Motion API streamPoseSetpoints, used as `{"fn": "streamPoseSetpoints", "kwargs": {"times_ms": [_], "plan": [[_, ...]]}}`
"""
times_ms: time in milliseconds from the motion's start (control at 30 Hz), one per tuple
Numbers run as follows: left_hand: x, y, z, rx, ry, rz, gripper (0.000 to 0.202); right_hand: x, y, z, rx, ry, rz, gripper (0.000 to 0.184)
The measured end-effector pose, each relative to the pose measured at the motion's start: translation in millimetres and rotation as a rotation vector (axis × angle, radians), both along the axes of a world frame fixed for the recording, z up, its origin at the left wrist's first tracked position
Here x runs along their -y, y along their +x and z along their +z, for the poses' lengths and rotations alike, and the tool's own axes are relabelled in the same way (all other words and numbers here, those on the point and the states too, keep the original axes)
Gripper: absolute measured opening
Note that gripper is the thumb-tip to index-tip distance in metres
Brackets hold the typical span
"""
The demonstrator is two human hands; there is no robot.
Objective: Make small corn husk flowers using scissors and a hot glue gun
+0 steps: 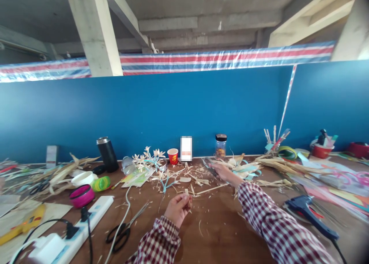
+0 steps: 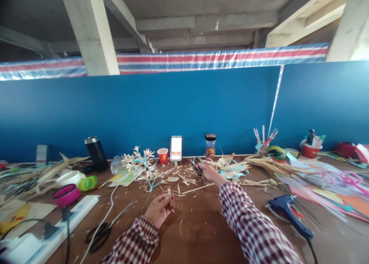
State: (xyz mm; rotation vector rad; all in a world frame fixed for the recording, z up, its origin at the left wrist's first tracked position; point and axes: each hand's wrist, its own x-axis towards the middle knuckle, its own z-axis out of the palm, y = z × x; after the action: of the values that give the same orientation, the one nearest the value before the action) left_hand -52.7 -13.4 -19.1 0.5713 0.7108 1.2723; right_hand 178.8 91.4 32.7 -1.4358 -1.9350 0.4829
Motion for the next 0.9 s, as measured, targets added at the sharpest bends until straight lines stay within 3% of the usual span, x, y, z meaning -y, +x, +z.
{"fn": "streamPoseSetpoints", "kwargs": {"times_ms": [67,200,367,467,600,733,900], "plan": [[0,0,-0.4,-0.011,0.010,-0.013,0.025,11,2,-2.1,-0.112,-0.069,0.087,0.035],[0,-1,0.3,-0.026,0.028,-0.025,0.024,33,7,-10.7,-0.689,-0.325,0.320,0.034],[1,-1,2.2,-0.014,0.018,-0.018,0.023,62,-5,-13.8,-1.015,-0.398,0.380,0.035],[-1,-2,3.8,-0.010,-0.009,0.015,0.021,78,-17,-14.3,-1.101,-0.427,0.361,0.039],[-7,3,9.3,-0.086,-0.026,0.073,0.022,88,-33,-23.3,-1.111,-0.469,0.211,0.042],[-19,16,12.6,-0.245,0.128,0.123,0.024,87,-45,-35.1,-1.100,-0.422,0.125,0.045],[-28,27,2.6,-0.443,0.246,0.223,0.025,87,-58,-41.5,-1.065,-0.272,0.135,0.050]]}}
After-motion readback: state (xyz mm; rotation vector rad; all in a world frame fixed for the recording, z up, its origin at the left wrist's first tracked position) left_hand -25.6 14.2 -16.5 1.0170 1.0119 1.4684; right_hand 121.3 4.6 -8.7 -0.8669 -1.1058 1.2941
